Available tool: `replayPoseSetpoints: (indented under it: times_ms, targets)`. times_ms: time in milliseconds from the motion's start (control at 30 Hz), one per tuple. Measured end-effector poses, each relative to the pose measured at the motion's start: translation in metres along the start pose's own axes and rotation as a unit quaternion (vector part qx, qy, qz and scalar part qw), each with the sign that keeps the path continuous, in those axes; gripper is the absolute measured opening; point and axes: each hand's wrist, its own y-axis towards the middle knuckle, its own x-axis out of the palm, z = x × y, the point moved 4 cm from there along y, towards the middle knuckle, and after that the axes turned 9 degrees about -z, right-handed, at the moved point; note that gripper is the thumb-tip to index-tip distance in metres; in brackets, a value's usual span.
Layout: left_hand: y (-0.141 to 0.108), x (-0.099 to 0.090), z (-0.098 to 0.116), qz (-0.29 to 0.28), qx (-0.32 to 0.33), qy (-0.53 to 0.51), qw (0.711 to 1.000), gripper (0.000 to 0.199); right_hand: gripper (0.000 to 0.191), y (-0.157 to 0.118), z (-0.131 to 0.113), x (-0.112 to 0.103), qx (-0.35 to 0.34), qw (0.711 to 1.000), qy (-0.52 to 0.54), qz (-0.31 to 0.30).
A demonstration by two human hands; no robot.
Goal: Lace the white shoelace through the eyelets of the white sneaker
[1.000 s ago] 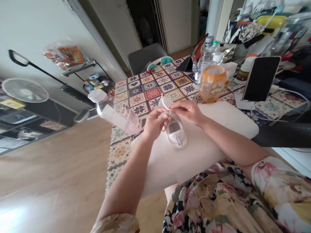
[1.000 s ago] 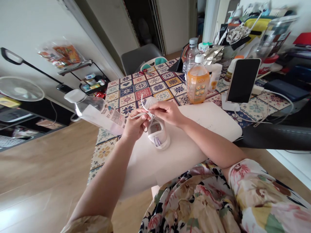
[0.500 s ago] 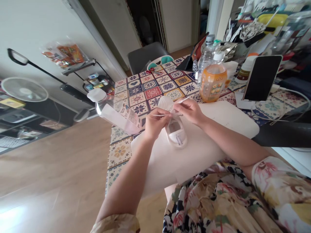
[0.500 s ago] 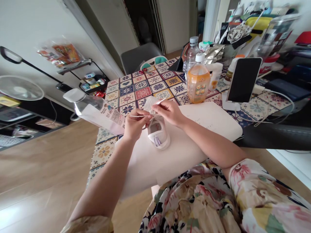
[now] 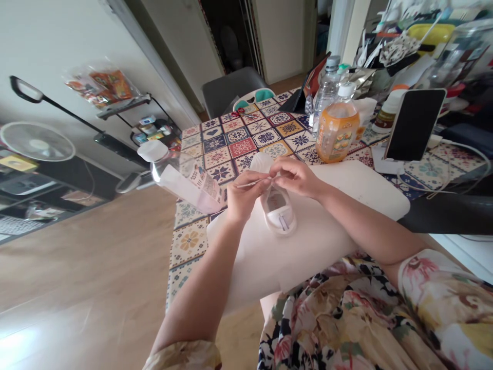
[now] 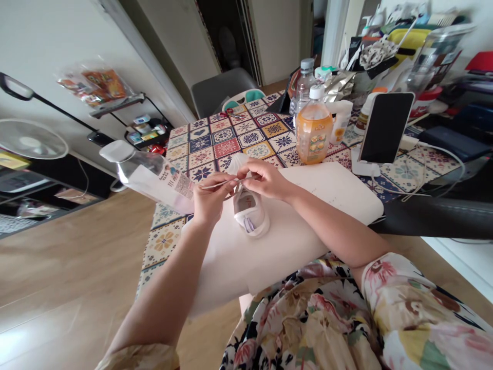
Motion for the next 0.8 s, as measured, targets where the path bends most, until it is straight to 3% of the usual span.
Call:
replayPoseSetpoints:
  times_ms: [133,300,467,667,733,800]
  targets:
    - [-0.001,0.000,0.000,0.016,-0.011,0.004,1.000,0.022,0.008,0.001,0.002,0.001,-0.010,0.999,0.026,-0.032]
    - [-0.001,0.000,0.003,0.034,-0.022,-0.010,0.999,0.029,0.007,0.002,0.005,0.006,0.026,0.994,0.088,-0.065]
    - [-0.002,0.004,0.003,0.025,-0.022,-0.016,0.999,0.024,0.019,-0.002,0.008,0.007,0.041,0.998,0.040,0.013]
    - [0.000,0.001,-0.007,0.023,-0.061,-0.029,0.997,0.025,0.013,-0.005,-0.003,0.007,-0.051,0.997,-0.036,0.043]
    - [0.003,-0.003,-0.010,0.020,-0.073,-0.068,0.995,0.029,0.018,-0.003,-0.003,0.001,-0.051,0.997,0.008,0.064]
    - [0.008,-0.009,-0.011,0.029,-0.066,-0.127,0.989,0.031,0.025,0.000,0.001,-0.006,-0.022,0.989,0.117,0.092]
